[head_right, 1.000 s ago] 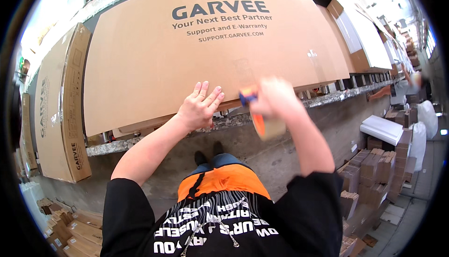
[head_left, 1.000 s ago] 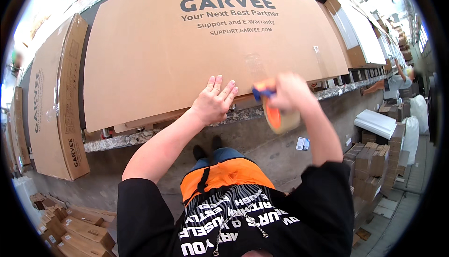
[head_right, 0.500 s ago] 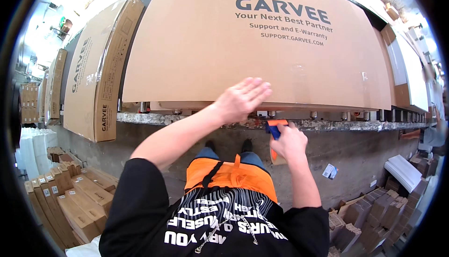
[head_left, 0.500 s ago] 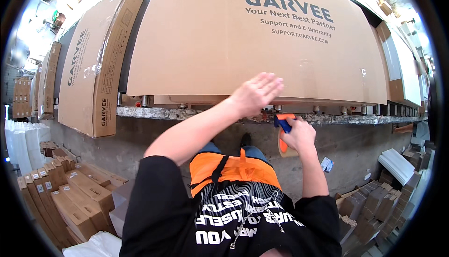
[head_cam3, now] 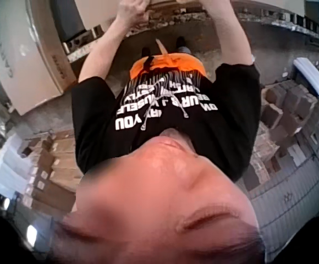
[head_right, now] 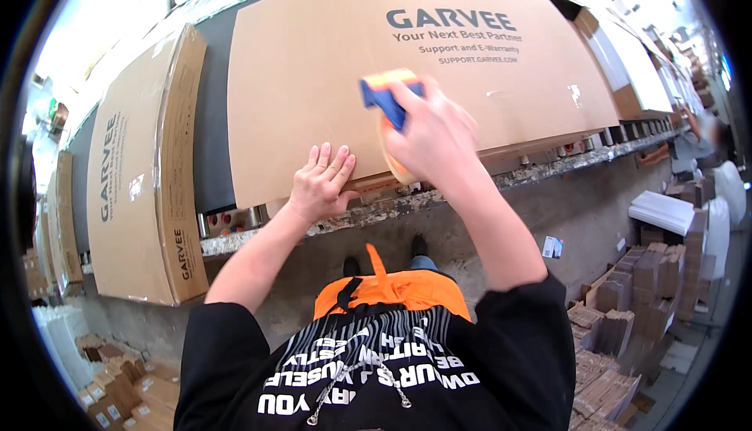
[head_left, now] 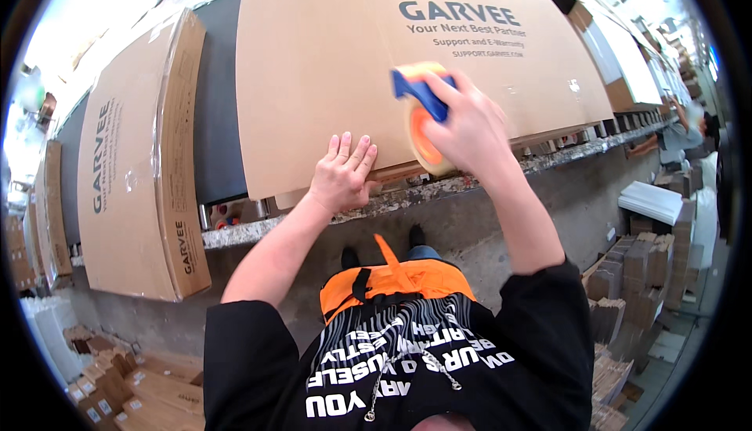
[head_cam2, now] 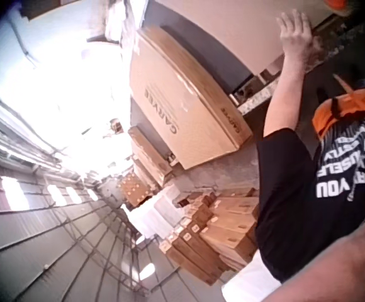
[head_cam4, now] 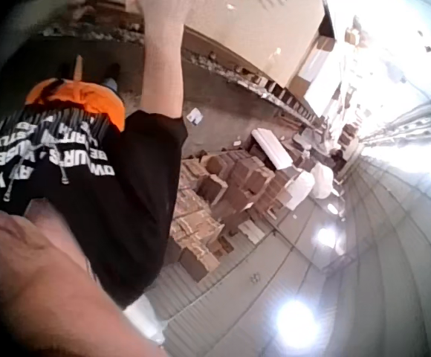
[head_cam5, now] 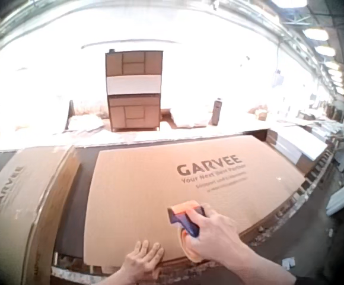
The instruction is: The person seals cardboard boxes using a tape dispenser and adds foam padding to one box.
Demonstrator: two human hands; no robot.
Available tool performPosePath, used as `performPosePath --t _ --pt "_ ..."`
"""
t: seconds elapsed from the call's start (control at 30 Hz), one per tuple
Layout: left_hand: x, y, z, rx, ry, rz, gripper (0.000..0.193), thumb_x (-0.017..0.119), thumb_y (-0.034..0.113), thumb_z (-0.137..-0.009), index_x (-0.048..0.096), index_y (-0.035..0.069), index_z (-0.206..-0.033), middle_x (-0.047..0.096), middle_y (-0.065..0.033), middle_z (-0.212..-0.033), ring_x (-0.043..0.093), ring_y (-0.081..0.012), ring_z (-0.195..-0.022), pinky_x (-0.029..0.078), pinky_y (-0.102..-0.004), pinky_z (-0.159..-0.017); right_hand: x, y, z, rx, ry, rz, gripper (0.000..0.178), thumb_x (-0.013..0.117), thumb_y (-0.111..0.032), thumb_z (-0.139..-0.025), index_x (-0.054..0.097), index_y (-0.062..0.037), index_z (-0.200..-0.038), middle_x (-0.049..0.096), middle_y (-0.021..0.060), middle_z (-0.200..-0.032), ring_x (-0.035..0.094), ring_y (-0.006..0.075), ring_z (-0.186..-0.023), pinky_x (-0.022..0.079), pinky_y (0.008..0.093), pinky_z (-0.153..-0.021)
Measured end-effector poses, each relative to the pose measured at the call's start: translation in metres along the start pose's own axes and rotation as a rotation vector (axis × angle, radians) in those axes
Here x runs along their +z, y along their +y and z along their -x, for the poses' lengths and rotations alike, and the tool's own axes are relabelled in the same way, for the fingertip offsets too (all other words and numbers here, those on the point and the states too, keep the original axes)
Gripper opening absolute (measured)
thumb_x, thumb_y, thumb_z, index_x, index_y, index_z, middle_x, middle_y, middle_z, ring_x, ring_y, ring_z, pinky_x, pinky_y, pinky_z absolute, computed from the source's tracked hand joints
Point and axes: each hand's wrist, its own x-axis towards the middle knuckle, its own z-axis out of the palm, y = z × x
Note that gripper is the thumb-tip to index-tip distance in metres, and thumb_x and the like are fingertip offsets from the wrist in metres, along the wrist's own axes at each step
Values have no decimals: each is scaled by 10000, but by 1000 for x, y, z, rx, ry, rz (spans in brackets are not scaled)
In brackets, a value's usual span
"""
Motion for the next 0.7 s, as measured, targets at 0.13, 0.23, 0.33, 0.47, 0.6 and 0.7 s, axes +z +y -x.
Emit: performPosePath --t 0.13,0.23,0.33,0.47,0.6,0.7 --pt "6 3 2 -28 127 61 631 813 319 -614 685 57 -1173 652 -140 -1261 608 -397 -1170 463 -506 -1038 19 -43 -75 177 -410 196 324 636 -274 -703 744 -74 -933 715 183 -981 700 335 -937 556 415 -823" --pt "6 -1 10 -35 155 115 609 809 312 -621 692 53 -1160 658 -147 -1250 616 -394 -1162 456 -508 -1046 32 -57 -75 227 -752 277 318 634 -287 -696 763 -72 -892 728 191 -920 710 340 -908 571 394 -804" --pt "7 -8 18 -44 178 99 588 804 296 -629 699 47 -1150 663 -152 -1243 617 -385 -1168 446 -509 -1054 35 -52 -23 136 -781 302 344 657 -308 -662 736 -22 -836 719 217 -869 717 351 -851 584 410 -775" --pt "8 -3 12 -67 117 106 572 787 290 -653 700 35 -1158 665 -160 -1240 613 -386 -1178 432 -514 -1060 49 -36 73 247 -829 306 323 643 -272 -673 737 -50 -888 726 175 -917 713 316 -929 572 402 -830" --pt "6 3 11 -31 127 26 568 787 304 -667 699 40 -1162 663 -160 -1242 611 -387 -1178 434 -515 -1058 116 -40 78 129 -832 239 247 688 -227 -602 738 -43 -759 717 193 -853 717 305 -865 573 386 -732" --pt "12 4 14 -108 168 60 581 771 289 -645 701 41 -1165 654 -160 -1260 603 -384 -1189 426 -518 -1067 151 -19 117 -49 -773 311 378 704 -250 -619 729 -103 -966 680 163 -1026 682 318 -865 567 378 -735"
